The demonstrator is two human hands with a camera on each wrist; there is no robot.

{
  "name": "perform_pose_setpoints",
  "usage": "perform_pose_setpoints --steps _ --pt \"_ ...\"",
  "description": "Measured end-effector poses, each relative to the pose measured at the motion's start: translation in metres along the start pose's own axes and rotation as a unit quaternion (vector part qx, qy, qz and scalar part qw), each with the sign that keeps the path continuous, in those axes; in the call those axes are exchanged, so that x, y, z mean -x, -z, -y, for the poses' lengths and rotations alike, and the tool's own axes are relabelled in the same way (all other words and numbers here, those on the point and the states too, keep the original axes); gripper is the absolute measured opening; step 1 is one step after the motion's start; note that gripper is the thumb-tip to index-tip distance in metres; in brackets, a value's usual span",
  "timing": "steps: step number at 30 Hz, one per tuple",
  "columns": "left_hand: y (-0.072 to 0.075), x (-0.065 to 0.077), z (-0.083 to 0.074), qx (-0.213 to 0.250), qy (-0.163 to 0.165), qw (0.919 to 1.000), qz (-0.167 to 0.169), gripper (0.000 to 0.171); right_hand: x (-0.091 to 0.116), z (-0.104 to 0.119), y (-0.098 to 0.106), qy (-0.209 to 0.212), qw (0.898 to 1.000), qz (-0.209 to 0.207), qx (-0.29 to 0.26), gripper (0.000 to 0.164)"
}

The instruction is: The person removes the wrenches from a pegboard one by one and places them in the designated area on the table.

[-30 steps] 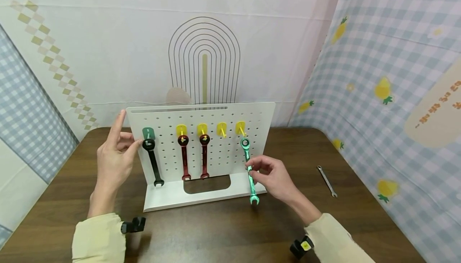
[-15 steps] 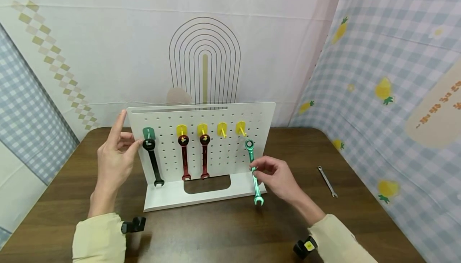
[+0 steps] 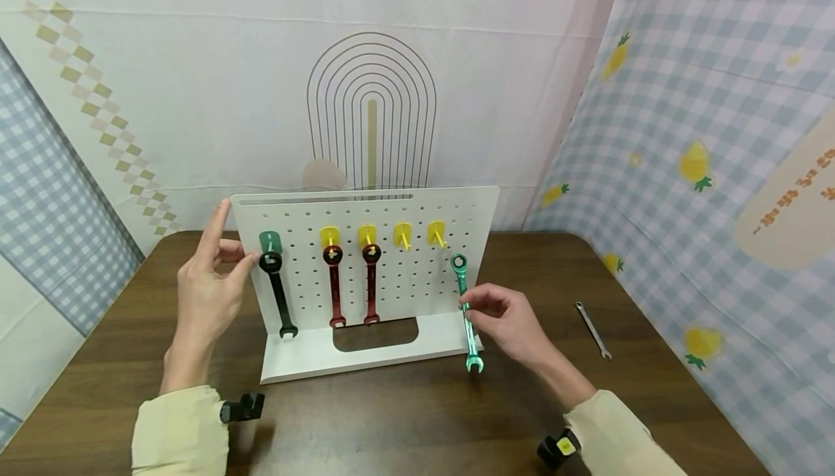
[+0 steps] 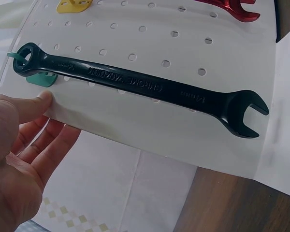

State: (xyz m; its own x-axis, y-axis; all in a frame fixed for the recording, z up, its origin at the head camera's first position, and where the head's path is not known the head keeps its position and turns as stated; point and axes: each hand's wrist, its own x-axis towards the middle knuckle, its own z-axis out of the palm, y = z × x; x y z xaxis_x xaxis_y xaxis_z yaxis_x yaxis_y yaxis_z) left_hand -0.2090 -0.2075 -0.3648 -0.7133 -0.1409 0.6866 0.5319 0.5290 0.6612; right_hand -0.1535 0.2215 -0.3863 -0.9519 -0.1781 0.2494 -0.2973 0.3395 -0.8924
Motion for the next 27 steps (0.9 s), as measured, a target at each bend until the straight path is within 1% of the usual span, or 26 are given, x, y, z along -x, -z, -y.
perform_pose_setpoints --steps 19,27 --pt "0.000 0.000 -0.001 -0.005 0.000 1.0000 -0.002 0.092 0.004 -0.005 0.010 -0.013 1.000 -0.012 0.010 0.020" --pt "0.001 0.000 -0.003 -0.006 0.008 0.9999 0.001 0.092 0.007 -0.007 0.016 -0.019 1.000 -0.017 0.009 0.019"
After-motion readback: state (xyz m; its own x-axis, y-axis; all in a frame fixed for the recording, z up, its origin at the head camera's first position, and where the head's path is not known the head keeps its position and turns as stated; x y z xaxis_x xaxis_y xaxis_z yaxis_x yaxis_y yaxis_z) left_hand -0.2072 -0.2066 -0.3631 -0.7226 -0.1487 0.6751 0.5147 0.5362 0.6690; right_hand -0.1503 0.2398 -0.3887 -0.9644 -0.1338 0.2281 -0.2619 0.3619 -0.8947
